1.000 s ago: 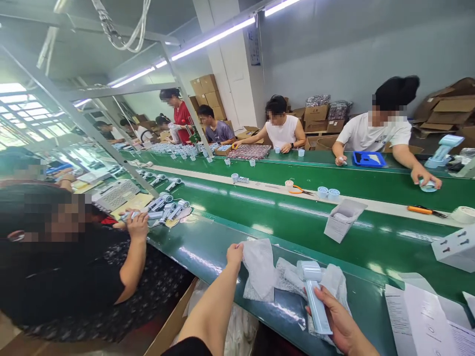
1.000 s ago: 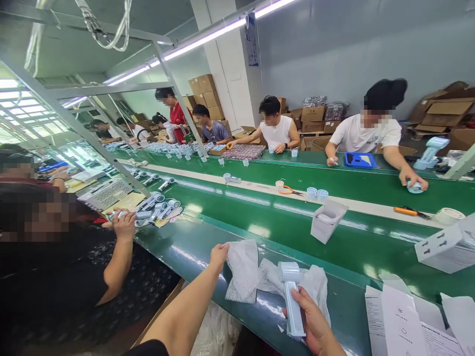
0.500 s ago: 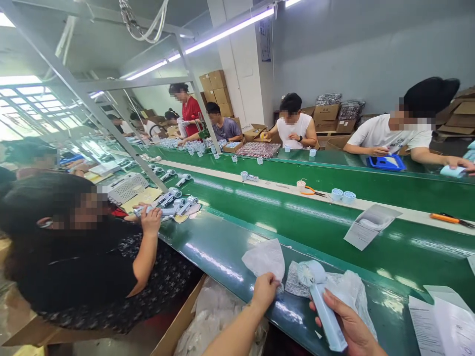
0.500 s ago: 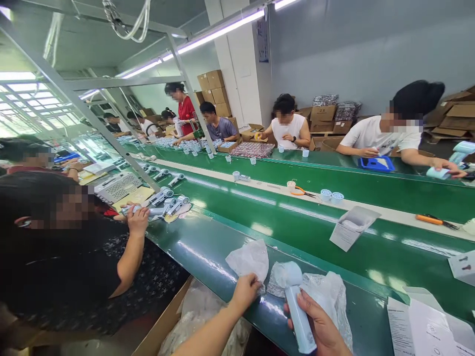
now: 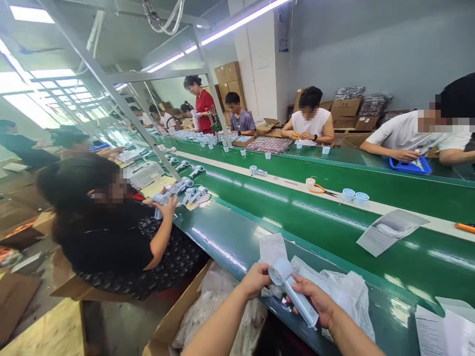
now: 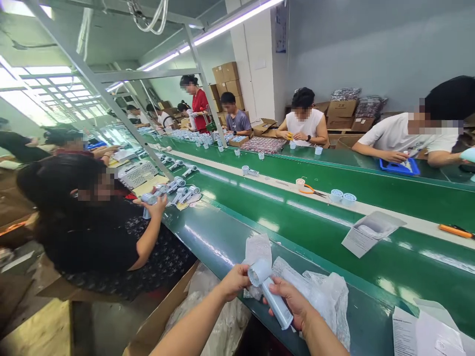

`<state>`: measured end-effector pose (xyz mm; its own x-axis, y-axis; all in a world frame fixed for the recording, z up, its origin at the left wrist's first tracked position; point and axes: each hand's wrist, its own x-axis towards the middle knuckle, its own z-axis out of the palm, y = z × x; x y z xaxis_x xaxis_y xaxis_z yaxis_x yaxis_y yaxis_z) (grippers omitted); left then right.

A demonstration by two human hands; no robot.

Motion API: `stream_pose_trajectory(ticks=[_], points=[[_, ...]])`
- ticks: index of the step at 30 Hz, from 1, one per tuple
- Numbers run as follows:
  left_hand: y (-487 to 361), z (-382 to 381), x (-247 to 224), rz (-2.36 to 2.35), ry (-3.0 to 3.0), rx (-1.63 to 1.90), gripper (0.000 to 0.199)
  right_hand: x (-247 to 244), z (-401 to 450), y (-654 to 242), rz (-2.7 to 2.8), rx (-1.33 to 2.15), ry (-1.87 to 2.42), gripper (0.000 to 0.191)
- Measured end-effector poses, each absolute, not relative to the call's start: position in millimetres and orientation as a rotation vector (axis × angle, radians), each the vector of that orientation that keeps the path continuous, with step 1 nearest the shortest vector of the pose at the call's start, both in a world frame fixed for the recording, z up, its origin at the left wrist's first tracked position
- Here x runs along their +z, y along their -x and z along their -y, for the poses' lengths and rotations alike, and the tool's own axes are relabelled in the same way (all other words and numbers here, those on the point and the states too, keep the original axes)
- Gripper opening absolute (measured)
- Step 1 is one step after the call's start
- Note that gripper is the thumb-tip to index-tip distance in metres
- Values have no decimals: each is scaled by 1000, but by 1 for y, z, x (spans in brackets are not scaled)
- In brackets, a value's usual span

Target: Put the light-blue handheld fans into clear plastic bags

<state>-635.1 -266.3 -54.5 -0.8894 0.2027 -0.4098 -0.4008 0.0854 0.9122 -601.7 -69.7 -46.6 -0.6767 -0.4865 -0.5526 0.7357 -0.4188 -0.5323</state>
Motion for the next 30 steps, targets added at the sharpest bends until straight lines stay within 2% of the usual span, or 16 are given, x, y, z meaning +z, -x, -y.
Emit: stream_pose_trajectory(ticks=[2,5,8,11,13,16,19,22,25,27,30], points=[[632,267,-46,-1950,307,1953,48,-36,53,601,-1084,-2059,-350,65],[629,253,-29,-2024,366,2050,49,-20,34,597,-1224,-1886,-206,92],[627,231,-8,-2103,260,2032,41,-4,22,590,-1208,-1803,-32,122],[621,220,12,-2104,88,1957,30,7,10,585,-999,-1860,94,132],[616,220,22,-2075,17,1927,30,9,3,584,-917,-1918,80,130],[612,221,30,-2058,-10,1933,41,7,-1,584,-951,-1963,9,116],[610,220,34,-2070,-46,1899,47,6,0,581,-1034,-1910,51,86],[606,220,42,-2178,-164,1786,36,8,0,575,-1134,-1942,12,55],[592,222,50,-2696,-664,1318,25,12,-4,567,-1227,-2004,-99,47],[578,222,48,-3017,-1017,873,30,13,-7,560,-1264,-2026,-149,49],[556,217,31,-3293,-1078,568,31,10,-7,547,-1300,-2062,-249,55]])
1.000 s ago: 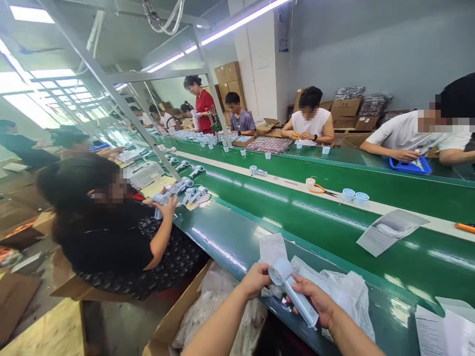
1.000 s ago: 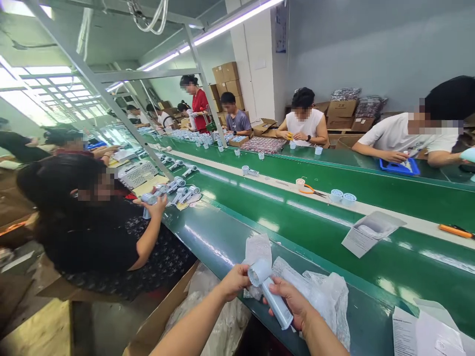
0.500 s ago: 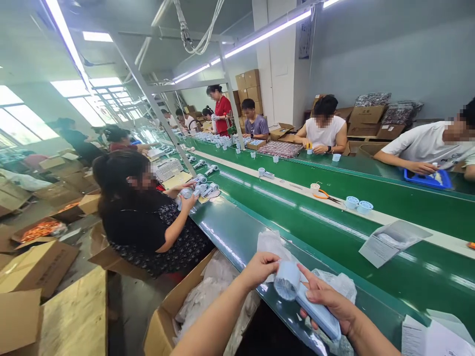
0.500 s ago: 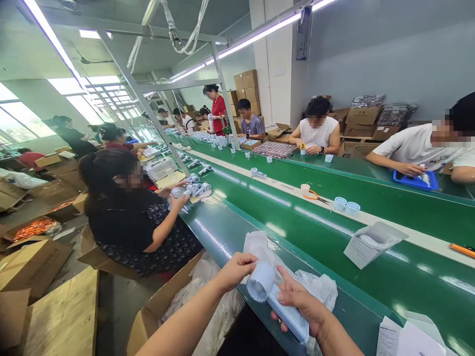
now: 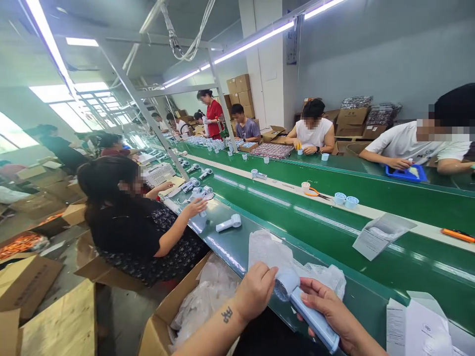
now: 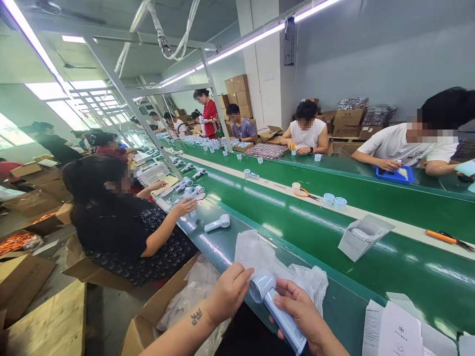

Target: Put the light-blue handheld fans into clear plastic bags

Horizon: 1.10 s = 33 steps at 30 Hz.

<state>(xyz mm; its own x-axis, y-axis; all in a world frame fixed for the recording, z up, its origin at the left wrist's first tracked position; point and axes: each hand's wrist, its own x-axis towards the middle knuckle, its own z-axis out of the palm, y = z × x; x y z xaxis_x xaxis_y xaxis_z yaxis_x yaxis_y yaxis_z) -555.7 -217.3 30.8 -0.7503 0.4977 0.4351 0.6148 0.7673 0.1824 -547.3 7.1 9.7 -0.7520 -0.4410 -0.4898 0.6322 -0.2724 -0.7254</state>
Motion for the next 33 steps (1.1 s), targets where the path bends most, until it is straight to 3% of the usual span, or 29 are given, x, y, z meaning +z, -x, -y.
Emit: stream_pose_trajectory(ticks=[5,9,11,14,19,22,27,30,33], points=[[534,194,4,2600,556,-545,26,-5,3,531,-1372,-2112,-464,64],[533,171,16,2427,1013,-558,21,1,10,528,-1338,-2128,-466,92],[533,165,25,2331,1247,-542,20,11,9,528,-1275,-2092,-466,97],[530,167,30,2421,1235,-534,22,24,5,530,-1129,-2135,-609,84],[526,164,34,2508,1170,-758,30,8,7,525,-1045,-2147,-765,29],[531,154,42,2585,1144,-1150,28,1,1,516,-1198,-2037,-679,32],[543,151,60,2709,323,-1989,22,46,-46,504,-2245,-1663,-186,35],[548,150,73,2694,373,-2082,21,80,-66,501,-2396,-1612,-112,24],[553,146,87,2624,463,-2103,32,97,-65,499,-2188,-1848,-194,25]])
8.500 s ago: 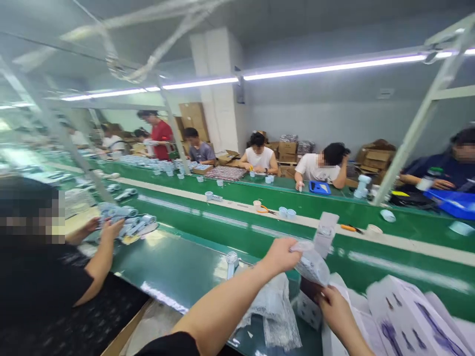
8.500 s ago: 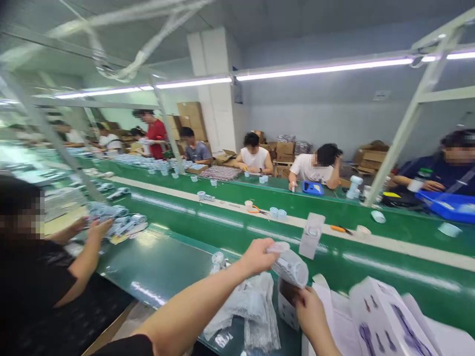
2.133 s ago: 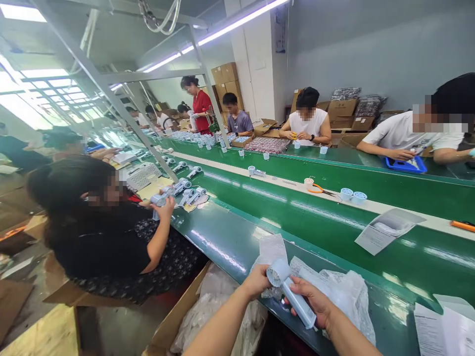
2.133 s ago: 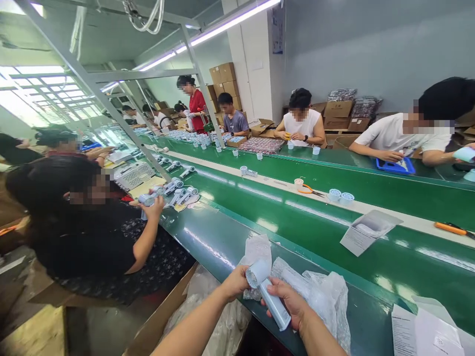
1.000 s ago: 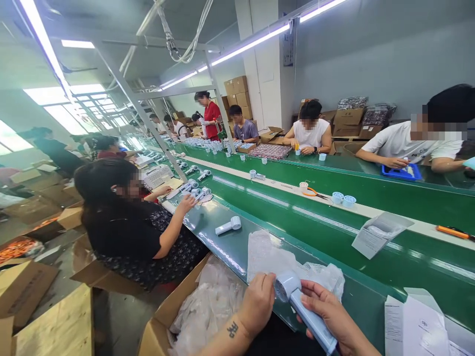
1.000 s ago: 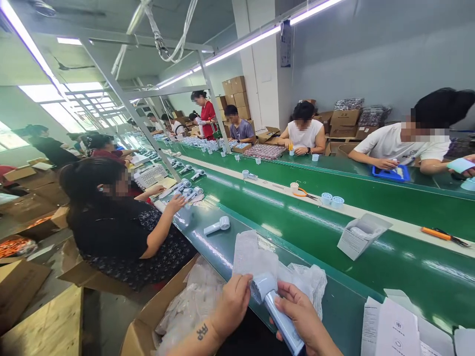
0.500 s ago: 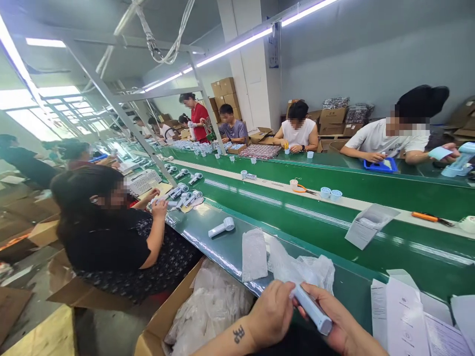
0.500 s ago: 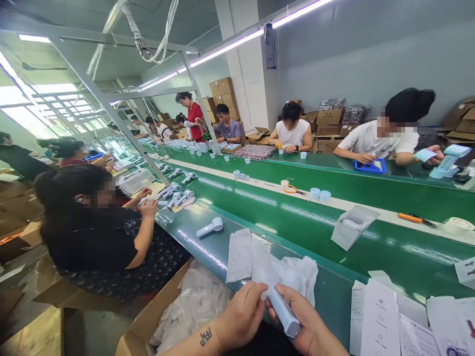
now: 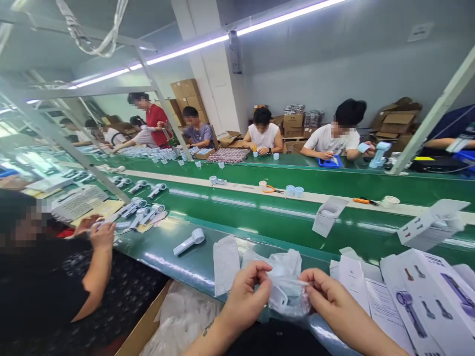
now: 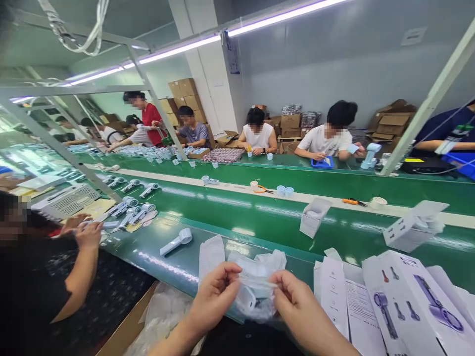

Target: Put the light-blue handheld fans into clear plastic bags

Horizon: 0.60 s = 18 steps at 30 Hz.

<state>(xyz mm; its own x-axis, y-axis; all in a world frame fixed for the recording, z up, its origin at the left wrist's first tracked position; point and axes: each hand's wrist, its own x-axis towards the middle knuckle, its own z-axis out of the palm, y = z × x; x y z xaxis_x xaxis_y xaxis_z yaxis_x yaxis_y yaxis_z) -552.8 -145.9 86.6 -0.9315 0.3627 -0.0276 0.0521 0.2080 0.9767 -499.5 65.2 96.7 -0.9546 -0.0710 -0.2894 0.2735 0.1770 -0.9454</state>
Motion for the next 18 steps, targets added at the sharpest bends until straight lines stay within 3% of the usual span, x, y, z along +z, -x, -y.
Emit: stream_pose_trajectory(ticks=[3,4,6,8,9,12,18], points=[[557,134,92,-2146,-636,1629,78,98,-59,502,-2015,-2045,-215,30],[558,128,91,-2130,-707,1532,82,95,-62,506,-1978,-2064,-162,32],[560,117,86,-2134,-699,1397,51,85,-79,516,-2043,-2013,-157,36],[564,107,80,-2136,-553,1406,22,68,-115,533,-2330,-1796,-450,45],[567,105,77,-2126,-481,1446,23,57,-137,542,-2563,-1507,-755,49],[577,103,71,-2040,-368,1602,31,20,-195,565,-2593,-1066,-1113,65],[604,111,70,-1881,-154,1889,42,-12,-211,574,-2573,-990,-995,50]])
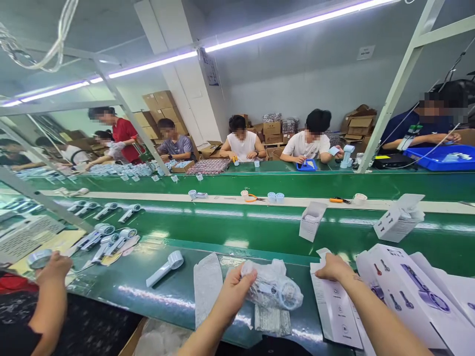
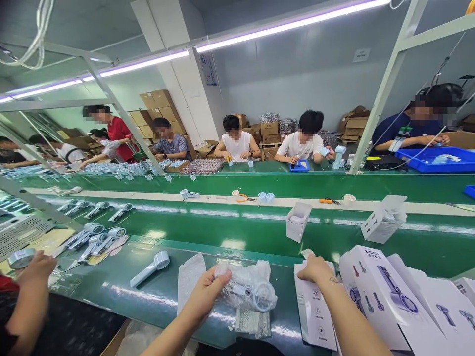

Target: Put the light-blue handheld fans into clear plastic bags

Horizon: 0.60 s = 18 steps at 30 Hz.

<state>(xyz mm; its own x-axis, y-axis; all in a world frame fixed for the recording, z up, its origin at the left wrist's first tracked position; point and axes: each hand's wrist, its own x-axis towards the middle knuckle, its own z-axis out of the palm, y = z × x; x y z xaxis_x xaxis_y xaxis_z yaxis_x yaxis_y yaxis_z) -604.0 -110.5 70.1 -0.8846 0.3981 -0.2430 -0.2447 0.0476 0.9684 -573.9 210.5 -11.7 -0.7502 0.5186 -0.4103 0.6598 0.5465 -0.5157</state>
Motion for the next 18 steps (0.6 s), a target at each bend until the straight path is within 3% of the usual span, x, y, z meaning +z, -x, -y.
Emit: stream_pose_trajectory(ticks=[4,8,13,18], points=[[623,93,79,-1718,-82,2108,43,11,-192,557,-2750,-1170,-706,63],[638,59,79,-1789,-252,2127,37,20,-171,537,-2803,-1651,-241,67],[630,39,81,-2495,-909,1326,5,-10,-152,509,-2704,-1899,-201,64],[600,11,103,-2697,-1367,442,14,-46,-148,487,-2867,-1834,-333,59]])
